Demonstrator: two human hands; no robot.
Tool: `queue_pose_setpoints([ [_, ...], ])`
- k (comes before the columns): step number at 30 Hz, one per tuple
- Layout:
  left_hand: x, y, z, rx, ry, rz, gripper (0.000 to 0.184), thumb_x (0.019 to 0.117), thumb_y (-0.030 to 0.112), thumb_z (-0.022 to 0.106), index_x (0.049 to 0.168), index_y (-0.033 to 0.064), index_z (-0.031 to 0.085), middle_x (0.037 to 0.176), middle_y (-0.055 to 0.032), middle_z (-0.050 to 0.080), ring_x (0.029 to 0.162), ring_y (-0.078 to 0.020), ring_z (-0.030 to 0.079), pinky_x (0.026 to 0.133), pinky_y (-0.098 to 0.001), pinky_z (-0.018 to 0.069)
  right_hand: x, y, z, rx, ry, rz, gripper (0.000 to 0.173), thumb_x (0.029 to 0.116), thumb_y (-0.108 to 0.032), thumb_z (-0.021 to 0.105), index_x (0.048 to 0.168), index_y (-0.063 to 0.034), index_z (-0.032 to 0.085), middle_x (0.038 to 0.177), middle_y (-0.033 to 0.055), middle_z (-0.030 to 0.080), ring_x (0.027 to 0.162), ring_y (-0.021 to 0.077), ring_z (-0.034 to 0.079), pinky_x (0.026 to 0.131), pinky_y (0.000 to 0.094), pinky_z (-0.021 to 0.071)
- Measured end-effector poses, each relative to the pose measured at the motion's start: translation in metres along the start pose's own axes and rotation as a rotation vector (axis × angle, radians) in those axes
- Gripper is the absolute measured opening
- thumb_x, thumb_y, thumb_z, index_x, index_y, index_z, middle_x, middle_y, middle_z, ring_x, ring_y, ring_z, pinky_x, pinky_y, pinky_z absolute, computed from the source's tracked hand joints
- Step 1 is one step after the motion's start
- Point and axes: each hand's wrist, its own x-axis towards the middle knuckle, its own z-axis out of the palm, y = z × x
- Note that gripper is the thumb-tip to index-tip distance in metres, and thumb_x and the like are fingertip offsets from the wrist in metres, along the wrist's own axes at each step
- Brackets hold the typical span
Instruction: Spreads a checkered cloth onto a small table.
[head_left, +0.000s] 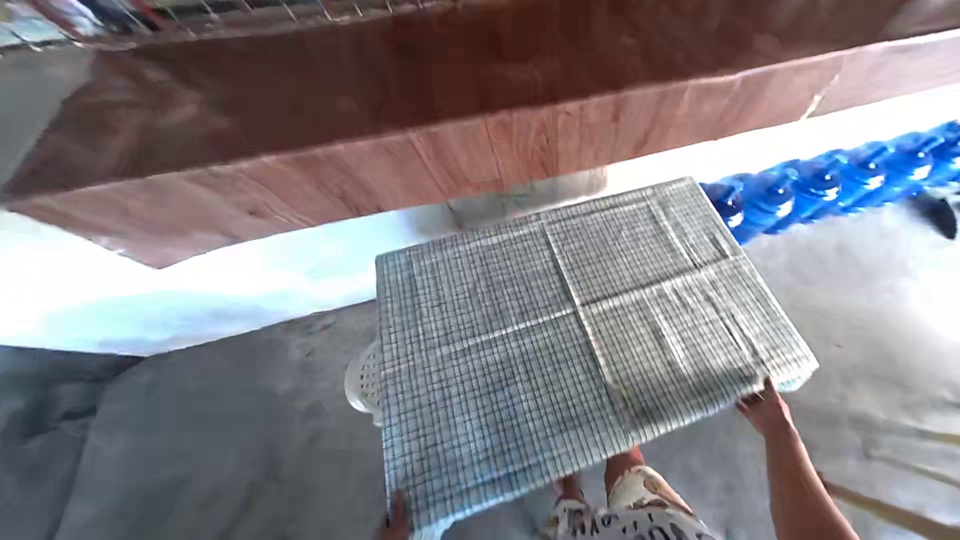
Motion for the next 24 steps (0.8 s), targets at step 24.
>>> queue_pose_setpoints([
  [24,-0.125,0.050,0.116,-0.929,-0.200,-0.229,0.053,0.1063,0.042,0.053,0.143,0.0050,0.047,0.128,-0.0166,0.059,0.103,-0.0200,0.059,0.088,-0.0321,0.0505,0.028,-0.005,-0.021,0.023,-0.282,0.053,0.058,0.1039,-0.048,0.053,0.144,-0.0074,0.043,0.128,0.0140,0.057,0.109,0.0221,0.060,0.092,0.0398,0.0534],
])
